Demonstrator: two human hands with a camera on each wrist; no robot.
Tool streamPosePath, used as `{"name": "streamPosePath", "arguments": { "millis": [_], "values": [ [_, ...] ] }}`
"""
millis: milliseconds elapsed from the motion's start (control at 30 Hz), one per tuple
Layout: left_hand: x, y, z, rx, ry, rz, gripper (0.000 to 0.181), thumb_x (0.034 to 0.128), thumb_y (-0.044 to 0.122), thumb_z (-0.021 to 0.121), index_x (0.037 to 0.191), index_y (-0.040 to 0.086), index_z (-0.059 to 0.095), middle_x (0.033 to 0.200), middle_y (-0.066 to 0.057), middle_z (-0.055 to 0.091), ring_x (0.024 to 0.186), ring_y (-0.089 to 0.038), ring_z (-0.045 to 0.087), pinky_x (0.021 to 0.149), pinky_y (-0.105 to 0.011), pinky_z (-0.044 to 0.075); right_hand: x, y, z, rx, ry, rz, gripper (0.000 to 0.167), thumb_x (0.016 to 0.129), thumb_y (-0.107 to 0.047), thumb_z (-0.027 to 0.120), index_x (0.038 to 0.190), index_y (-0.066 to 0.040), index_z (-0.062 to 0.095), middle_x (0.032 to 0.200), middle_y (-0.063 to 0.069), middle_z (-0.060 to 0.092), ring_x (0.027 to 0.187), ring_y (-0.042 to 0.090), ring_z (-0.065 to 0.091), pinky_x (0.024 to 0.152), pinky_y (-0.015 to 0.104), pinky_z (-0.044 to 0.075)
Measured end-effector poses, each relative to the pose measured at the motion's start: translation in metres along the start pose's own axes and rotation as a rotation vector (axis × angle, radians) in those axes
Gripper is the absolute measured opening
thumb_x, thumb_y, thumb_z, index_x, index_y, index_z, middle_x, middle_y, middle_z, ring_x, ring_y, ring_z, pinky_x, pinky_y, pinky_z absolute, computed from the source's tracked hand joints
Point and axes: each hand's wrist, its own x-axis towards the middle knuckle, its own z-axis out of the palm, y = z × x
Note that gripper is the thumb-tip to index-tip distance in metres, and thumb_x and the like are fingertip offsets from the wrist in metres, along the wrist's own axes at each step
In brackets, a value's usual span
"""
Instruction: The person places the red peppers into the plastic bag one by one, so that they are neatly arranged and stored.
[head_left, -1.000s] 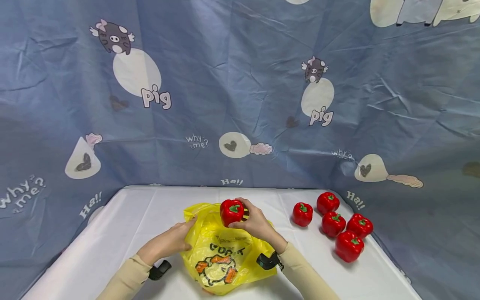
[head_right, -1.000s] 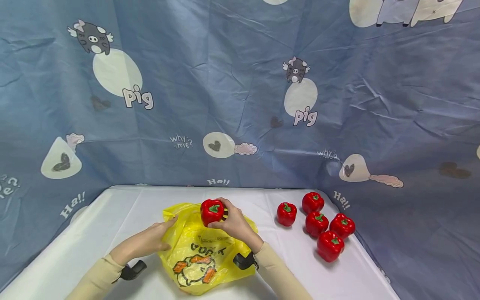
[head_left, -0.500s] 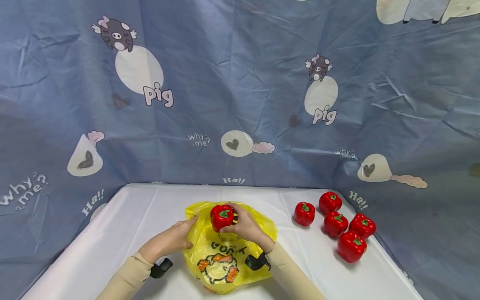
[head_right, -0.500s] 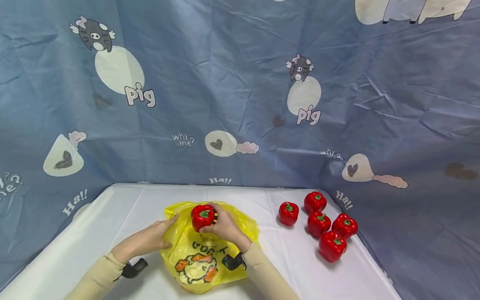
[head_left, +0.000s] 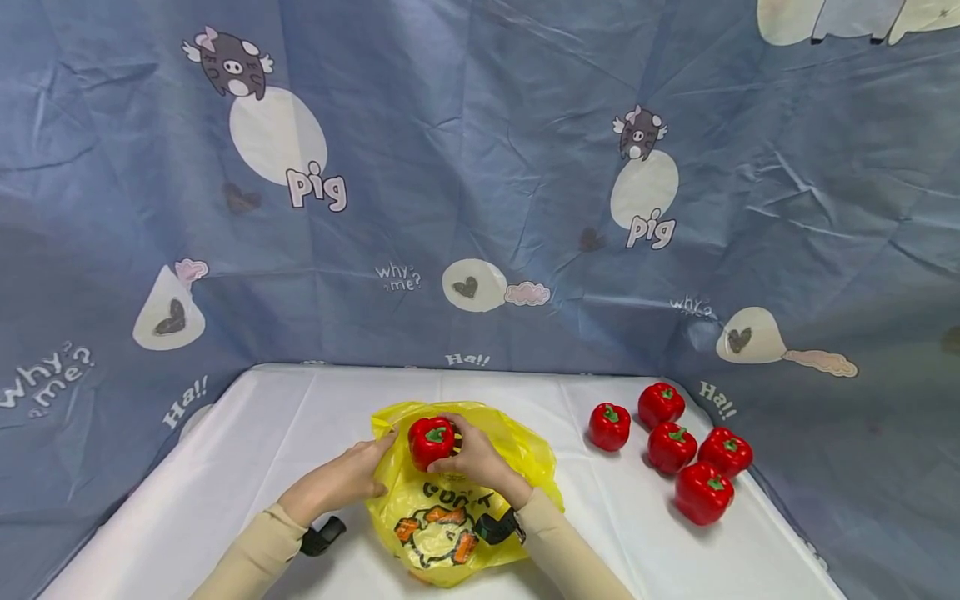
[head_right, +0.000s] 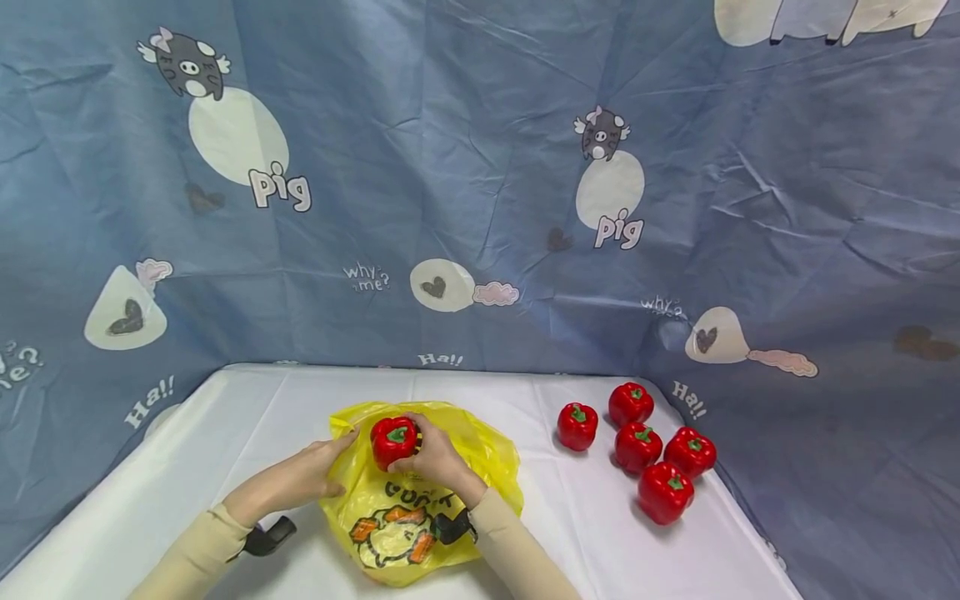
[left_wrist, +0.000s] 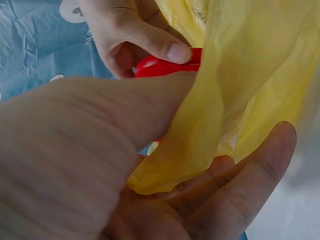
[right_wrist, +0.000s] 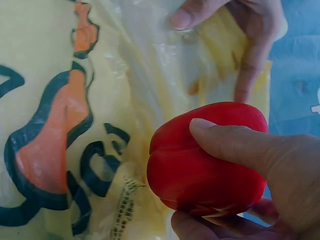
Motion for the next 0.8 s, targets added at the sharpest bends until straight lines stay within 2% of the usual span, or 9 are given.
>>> {"name": "streamPosePath", "arguments": {
  "millis": [167, 600, 800],
  "values": [
    [0.001, 0.000, 0.001, 0.001, 0.006, 0.010, 0.085, 0.0742, -0.001, 0.077, 0.146, -0.010, 0.032, 0.135, -0.031, 0.050, 0.121, -0.038, 0.053, 0.094, -0.047, 0.047, 0.002, 0.007, 0.005, -0.007, 0.004, 0.036, 0.077, 0.075, -0.013, 0.083, 0.141, -0.008, 0.042, 0.133, 0.016, 0.055, 0.114, 0.029, 0.060, 0.087, 0.034, 0.054],
    [-0.001, 0.000, -0.001, 0.001, -0.013, 0.007, 0.088, 0.0739, -0.001, 0.078, 0.147, -0.009, 0.030, 0.135, -0.033, 0.050, 0.121, -0.039, 0.053, 0.092, -0.047, 0.048, 0.007, 0.015, 0.012, -0.038, 0.025, 0.031, 0.079, 0.075, -0.017, 0.083, 0.142, -0.009, 0.042, 0.137, 0.014, 0.053, 0.117, 0.029, 0.059, 0.088, 0.031, 0.053],
    [-0.001, 0.001, 0.000, 0.005, -0.011, 0.001, 0.087, 0.0743, -0.001, 0.078, 0.147, -0.008, 0.031, 0.134, -0.032, 0.051, 0.121, -0.040, 0.053, 0.093, -0.047, 0.048, 0.005, 0.016, 0.013, -0.065, 0.039, 0.050, 0.080, 0.074, -0.020, 0.084, 0.142, -0.008, 0.042, 0.136, 0.015, 0.054, 0.117, 0.030, 0.058, 0.091, 0.036, 0.052]
  ]
}}
